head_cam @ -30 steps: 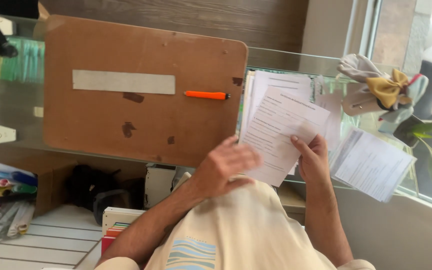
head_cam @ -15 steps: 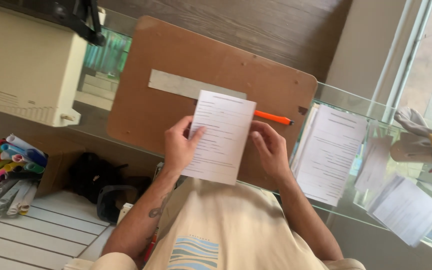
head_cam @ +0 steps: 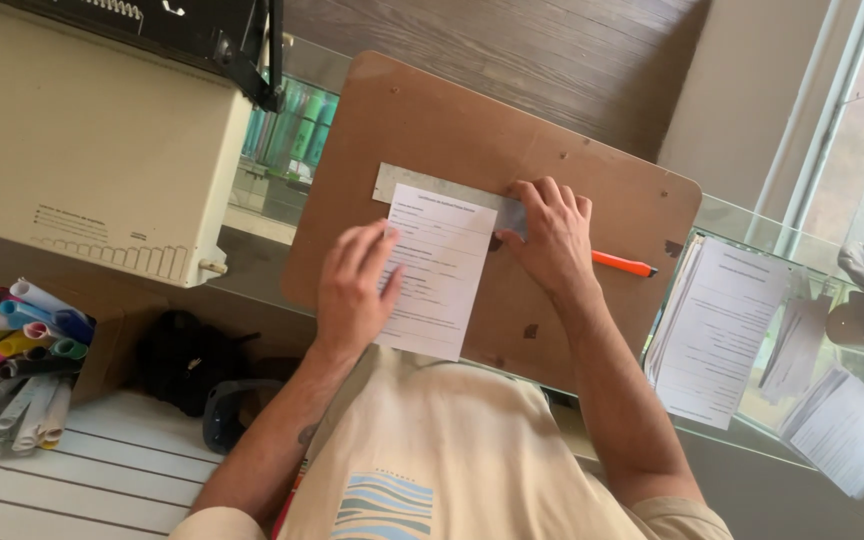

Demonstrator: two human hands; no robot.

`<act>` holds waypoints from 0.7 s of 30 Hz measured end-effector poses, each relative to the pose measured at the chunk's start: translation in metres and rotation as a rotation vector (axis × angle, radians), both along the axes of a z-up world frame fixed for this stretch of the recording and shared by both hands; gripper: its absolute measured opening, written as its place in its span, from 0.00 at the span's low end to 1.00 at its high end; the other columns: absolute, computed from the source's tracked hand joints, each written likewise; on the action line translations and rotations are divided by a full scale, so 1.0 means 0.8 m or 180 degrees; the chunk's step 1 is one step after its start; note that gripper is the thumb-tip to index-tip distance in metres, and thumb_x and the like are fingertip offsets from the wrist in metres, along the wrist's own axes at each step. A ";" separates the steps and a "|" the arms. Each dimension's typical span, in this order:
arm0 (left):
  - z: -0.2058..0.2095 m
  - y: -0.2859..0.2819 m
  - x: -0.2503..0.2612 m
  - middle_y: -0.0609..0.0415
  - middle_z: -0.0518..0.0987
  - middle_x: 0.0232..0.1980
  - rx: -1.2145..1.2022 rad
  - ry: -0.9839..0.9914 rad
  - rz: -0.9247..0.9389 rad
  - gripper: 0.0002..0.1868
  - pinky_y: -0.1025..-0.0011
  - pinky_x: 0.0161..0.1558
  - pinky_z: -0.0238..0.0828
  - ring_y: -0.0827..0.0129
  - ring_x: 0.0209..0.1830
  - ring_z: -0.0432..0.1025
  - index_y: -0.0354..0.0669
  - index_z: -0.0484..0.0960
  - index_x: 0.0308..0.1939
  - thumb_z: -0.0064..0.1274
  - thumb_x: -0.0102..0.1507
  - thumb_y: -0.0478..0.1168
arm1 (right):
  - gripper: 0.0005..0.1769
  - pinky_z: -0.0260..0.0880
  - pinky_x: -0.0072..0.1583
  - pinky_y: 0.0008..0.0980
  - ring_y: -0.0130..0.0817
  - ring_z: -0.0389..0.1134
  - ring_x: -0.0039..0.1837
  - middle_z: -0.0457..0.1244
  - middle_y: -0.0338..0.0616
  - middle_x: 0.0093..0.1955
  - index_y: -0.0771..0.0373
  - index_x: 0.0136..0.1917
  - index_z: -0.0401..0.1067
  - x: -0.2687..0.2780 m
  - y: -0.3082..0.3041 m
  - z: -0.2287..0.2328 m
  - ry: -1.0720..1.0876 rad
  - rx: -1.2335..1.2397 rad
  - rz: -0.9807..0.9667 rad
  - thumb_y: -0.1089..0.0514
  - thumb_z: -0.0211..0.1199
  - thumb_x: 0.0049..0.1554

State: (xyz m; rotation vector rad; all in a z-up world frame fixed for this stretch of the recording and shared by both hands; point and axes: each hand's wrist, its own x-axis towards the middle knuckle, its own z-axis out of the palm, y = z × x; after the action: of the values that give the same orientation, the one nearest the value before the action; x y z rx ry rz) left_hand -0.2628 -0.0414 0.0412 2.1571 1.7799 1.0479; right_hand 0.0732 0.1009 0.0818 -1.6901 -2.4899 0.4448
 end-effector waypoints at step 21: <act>-0.032 -0.032 0.037 0.44 0.86 0.82 0.0137 0.0430 -0.1064 0.29 0.30 0.96 0.62 0.44 0.90 0.77 0.46 0.90 0.77 0.75 0.74 0.52 | 0.20 0.79 0.69 0.63 0.70 0.80 0.67 0.76 0.56 0.65 0.56 0.80 0.82 0.061 -0.001 0.003 0.1261 0.0799 -0.0813 0.65 0.72 0.78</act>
State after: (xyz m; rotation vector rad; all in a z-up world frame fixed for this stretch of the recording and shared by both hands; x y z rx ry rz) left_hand -0.2333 -0.0669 0.0156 2.4906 1.3838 0.8846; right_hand 0.1221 0.0999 0.0845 -1.6061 -1.9339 0.3773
